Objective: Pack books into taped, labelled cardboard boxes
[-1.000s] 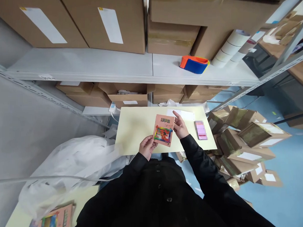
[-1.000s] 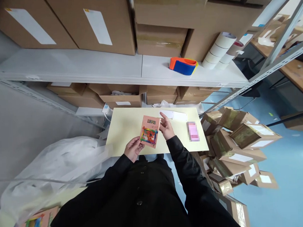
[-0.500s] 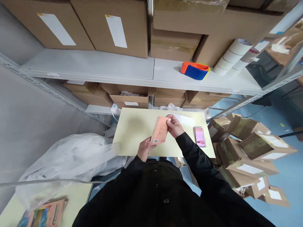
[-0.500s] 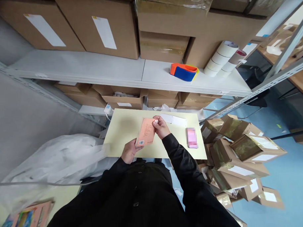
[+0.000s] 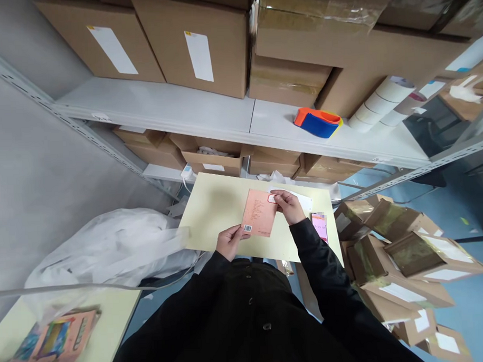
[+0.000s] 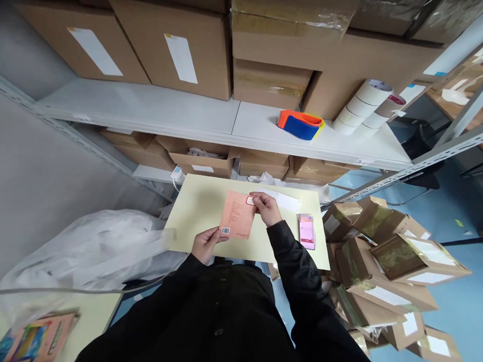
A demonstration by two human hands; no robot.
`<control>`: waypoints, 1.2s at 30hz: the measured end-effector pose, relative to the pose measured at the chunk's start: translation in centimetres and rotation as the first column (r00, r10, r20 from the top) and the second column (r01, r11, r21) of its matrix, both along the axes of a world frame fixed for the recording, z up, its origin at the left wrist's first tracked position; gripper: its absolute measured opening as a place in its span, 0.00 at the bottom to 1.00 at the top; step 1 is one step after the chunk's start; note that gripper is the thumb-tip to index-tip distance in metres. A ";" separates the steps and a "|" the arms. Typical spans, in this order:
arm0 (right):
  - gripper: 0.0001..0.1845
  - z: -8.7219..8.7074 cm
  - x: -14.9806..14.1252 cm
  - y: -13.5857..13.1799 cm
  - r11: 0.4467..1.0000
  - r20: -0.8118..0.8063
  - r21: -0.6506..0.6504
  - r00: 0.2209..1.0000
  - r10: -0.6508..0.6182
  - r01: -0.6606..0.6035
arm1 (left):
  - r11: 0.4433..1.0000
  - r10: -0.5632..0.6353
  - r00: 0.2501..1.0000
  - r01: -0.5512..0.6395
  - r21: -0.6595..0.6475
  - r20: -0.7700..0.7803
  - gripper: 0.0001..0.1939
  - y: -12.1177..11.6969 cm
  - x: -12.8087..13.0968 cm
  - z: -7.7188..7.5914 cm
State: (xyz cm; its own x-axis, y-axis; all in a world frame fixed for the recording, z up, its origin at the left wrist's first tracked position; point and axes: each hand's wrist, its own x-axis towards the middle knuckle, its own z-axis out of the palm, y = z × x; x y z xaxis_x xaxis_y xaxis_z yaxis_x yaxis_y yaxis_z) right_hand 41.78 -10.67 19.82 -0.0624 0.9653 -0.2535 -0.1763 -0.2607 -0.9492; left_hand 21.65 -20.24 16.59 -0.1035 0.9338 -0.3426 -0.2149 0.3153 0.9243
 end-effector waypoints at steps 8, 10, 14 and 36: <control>0.20 -0.2 0.6 0.2 0.999 -0.008 -0.027 1.000 0.018 -0.018 | 0.999 0.046 0.999 -0.046 0.006 -0.011 0.23 0.4 0.0 0.2; 0.20 -0.3 0.8 0.1 0.999 -0.012 -0.025 1.000 0.020 -0.020 | 0.999 0.034 0.999 -0.034 -0.012 0.013 0.23 0.4 0.1 0.2; 0.20 -0.4 1.2 0.0 0.999 -0.040 -0.041 0.999 0.012 -0.013 | 0.999 0.026 0.999 -0.025 -0.047 0.024 0.26 0.4 0.3 0.2; 0.22 -1.2 -0.6 0.3 0.990 -0.316 -0.037 0.942 0.114 -0.132 | 0.964 -0.160 0.925 0.222 -0.148 0.346 0.34 0.2 1.6 0.8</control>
State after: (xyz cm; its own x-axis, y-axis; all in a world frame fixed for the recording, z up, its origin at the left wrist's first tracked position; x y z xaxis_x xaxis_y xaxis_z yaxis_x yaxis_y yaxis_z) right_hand 41.22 -10.40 18.66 -0.2649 0.9295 -0.2566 -0.4246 -0.3514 -0.8344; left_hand 23.20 -20.00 17.43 0.2177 0.8432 -0.4915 -0.4148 0.5357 0.7355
